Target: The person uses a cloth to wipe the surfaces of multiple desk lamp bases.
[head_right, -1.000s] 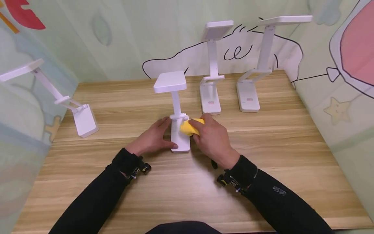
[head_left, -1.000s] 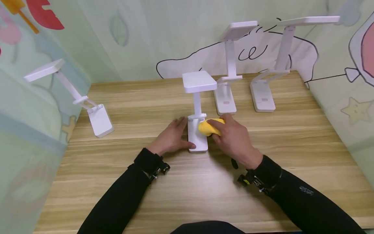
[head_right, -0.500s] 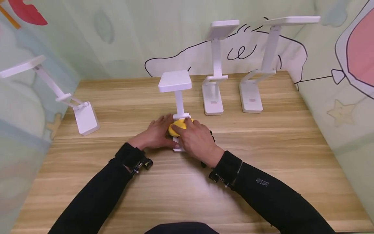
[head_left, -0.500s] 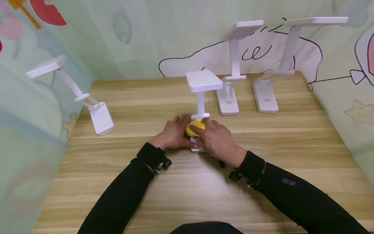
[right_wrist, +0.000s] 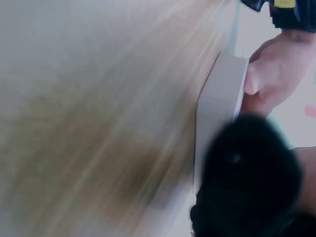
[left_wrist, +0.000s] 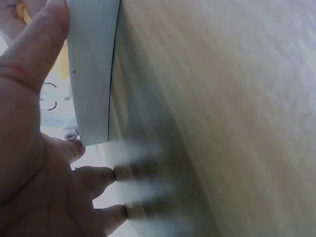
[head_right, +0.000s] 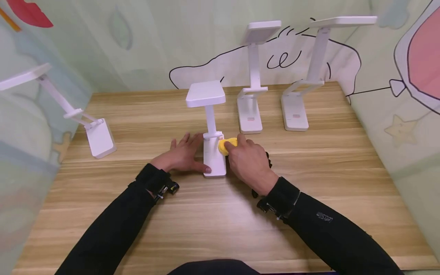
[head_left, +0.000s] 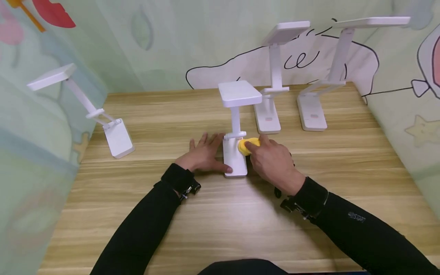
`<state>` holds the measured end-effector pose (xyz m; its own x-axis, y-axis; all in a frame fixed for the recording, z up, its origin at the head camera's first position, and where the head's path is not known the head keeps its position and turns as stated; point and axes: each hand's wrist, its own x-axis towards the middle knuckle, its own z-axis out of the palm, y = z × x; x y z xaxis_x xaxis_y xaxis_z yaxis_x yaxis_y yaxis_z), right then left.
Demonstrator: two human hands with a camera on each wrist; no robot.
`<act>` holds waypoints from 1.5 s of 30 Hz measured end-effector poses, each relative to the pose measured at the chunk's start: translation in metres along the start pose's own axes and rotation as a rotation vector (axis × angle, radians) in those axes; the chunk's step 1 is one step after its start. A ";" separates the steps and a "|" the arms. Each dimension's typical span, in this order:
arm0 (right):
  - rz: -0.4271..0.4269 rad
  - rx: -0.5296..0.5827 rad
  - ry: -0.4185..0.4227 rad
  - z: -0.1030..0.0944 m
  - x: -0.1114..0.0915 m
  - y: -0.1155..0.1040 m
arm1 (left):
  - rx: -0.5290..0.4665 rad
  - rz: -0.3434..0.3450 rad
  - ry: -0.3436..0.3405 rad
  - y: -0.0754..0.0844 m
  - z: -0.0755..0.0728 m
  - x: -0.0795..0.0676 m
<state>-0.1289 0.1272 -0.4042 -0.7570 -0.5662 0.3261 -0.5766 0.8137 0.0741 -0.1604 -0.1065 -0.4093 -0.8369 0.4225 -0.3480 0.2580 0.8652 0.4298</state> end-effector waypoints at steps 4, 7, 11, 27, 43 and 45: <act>-0.061 0.038 0.081 0.001 0.004 -0.015 | -0.015 0.000 0.003 -0.002 0.000 -0.001; -0.092 0.028 0.100 0.008 0.011 -0.026 | -0.026 0.008 0.002 -0.002 0.001 -0.001; -0.083 -0.007 0.071 0.013 0.014 -0.024 | -0.029 0.013 -0.004 -0.002 0.003 0.000; -0.094 0.034 0.020 0.008 0.006 0.001 | -0.017 0.012 -0.005 -0.001 0.002 -0.001; -0.117 0.476 -0.319 0.008 0.090 0.045 | -0.017 -0.008 -0.017 -0.001 0.003 0.000; -0.143 0.489 -0.332 0.008 0.094 0.046 | -0.005 -0.018 -0.015 0.000 0.003 -0.001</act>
<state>-0.2295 0.1105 -0.3774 -0.6715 -0.7405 0.0272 -0.6946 0.6162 -0.3713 -0.1586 -0.1063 -0.4114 -0.8339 0.4111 -0.3682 0.2405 0.8712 0.4280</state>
